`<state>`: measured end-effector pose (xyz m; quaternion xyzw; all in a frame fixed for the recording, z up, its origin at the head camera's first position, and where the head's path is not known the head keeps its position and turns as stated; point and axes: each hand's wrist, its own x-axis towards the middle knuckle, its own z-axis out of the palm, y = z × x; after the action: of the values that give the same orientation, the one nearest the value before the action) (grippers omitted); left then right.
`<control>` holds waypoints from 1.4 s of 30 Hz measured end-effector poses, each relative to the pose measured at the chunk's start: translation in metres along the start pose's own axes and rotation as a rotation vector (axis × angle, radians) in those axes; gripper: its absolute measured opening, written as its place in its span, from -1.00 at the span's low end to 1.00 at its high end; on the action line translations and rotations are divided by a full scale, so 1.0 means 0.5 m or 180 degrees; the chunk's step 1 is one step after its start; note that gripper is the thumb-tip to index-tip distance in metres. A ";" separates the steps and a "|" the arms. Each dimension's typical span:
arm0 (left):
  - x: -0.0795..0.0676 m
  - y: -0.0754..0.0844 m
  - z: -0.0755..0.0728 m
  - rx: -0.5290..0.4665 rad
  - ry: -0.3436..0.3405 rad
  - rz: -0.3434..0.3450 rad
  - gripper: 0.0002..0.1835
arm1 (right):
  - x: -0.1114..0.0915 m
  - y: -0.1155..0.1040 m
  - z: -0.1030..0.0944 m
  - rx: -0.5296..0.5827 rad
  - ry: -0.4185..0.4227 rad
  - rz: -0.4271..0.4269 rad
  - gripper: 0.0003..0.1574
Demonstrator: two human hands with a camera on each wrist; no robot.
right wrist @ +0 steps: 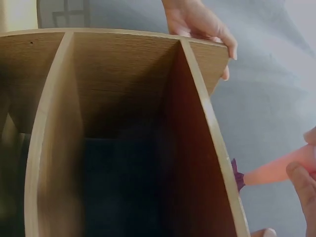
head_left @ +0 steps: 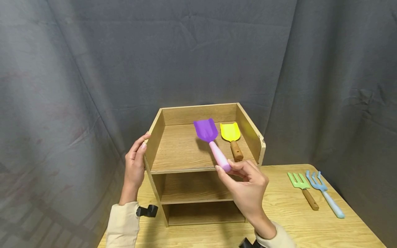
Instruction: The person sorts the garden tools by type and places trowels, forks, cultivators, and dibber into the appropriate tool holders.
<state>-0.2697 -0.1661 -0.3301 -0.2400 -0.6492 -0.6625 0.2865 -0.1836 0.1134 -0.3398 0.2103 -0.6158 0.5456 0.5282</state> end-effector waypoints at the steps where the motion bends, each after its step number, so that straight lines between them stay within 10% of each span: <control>1: 0.000 0.000 0.000 0.0004 0.0001 -0.0002 -0.63 | -0.001 0.002 0.002 -0.0016 -0.0001 -0.0002 -0.63; 20: 0.000 -0.002 0.000 -0.0032 -0.0010 0.0022 -0.63 | 0.009 -0.028 0.051 -0.0267 -0.0036 0.0032 -0.69; 42: -0.001 -0.002 0.000 0.0000 0.0017 -0.0016 -0.63 | -0.010 0.052 0.081 -0.0302 -0.0076 0.0072 -0.74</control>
<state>-0.2699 -0.1662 -0.3314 -0.2367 -0.6490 -0.6638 0.2865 -0.2207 0.0836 -0.3497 0.1845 -0.6496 0.5191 0.5240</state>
